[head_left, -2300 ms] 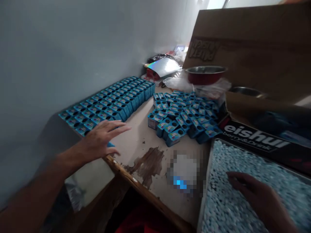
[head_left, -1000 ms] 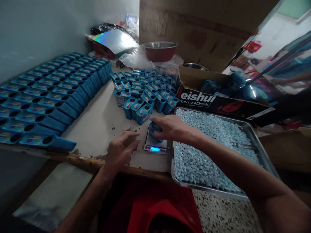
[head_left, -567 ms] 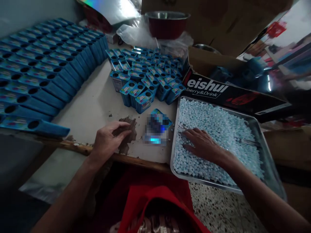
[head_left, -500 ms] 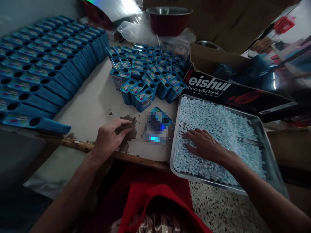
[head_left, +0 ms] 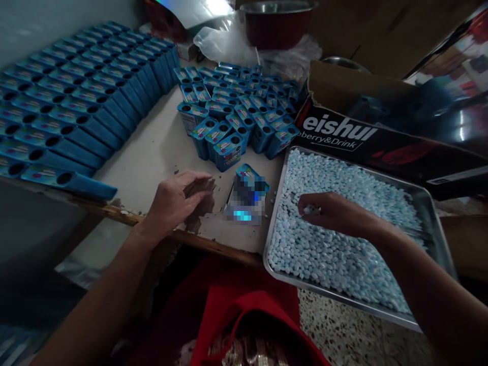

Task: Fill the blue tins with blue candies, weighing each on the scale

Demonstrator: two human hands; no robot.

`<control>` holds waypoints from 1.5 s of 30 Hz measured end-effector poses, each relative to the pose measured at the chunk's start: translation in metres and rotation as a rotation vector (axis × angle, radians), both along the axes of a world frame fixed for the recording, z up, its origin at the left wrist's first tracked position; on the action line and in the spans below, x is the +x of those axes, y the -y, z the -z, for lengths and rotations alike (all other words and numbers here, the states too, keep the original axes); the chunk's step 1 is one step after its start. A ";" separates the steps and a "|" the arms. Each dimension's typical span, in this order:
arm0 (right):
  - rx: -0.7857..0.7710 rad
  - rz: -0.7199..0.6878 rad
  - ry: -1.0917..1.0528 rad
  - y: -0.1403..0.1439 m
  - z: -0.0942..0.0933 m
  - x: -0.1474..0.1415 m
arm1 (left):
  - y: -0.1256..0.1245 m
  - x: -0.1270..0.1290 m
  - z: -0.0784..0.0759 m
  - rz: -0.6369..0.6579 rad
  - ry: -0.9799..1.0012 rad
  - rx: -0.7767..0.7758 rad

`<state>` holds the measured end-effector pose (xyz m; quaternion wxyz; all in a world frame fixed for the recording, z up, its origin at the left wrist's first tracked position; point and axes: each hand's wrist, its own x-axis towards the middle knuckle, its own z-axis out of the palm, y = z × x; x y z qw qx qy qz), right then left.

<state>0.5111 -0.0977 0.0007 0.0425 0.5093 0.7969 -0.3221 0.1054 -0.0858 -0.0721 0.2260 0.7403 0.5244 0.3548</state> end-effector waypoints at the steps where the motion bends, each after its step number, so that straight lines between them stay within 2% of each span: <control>1: 0.006 0.021 -0.018 -0.002 -0.004 -0.003 | -0.003 0.003 -0.003 0.003 0.006 0.005; 6: 0.071 0.065 -0.122 -0.019 -0.029 -0.029 | -0.018 0.023 -0.014 0.104 0.043 -0.053; 12: 0.236 -0.166 -0.141 -0.042 -0.054 -0.084 | -0.029 0.027 -0.005 0.177 0.081 -0.015; 18: 0.280 -0.290 -0.018 -0.052 -0.060 -0.118 | -0.028 0.005 0.003 0.141 0.115 -0.051; 22: 0.304 -0.318 0.032 -0.052 -0.060 -0.121 | -0.028 -0.004 0.002 0.108 0.108 -0.078; 27: 0.314 -0.311 -0.007 -0.050 -0.057 -0.119 | -0.026 -0.013 0.009 0.120 0.096 -0.130; 29: 0.310 -0.292 -0.030 -0.049 -0.056 -0.118 | -0.024 -0.018 0.013 0.067 0.120 -0.133; 33: 0.332 -0.204 -0.084 -0.045 -0.052 -0.118 | -0.021 -0.028 0.020 -0.188 0.192 -0.137; 35: 0.350 -0.171 -0.112 -0.043 -0.050 -0.118 | -0.020 -0.030 0.023 -0.264 0.221 -0.163; 41: 0.368 -0.049 -0.275 -0.031 -0.045 -0.123 | -0.019 -0.029 0.021 -0.240 0.225 -0.171; 45: 0.465 0.157 -0.403 -0.023 -0.042 -0.118 | -0.011 -0.029 0.011 -0.210 0.136 -0.121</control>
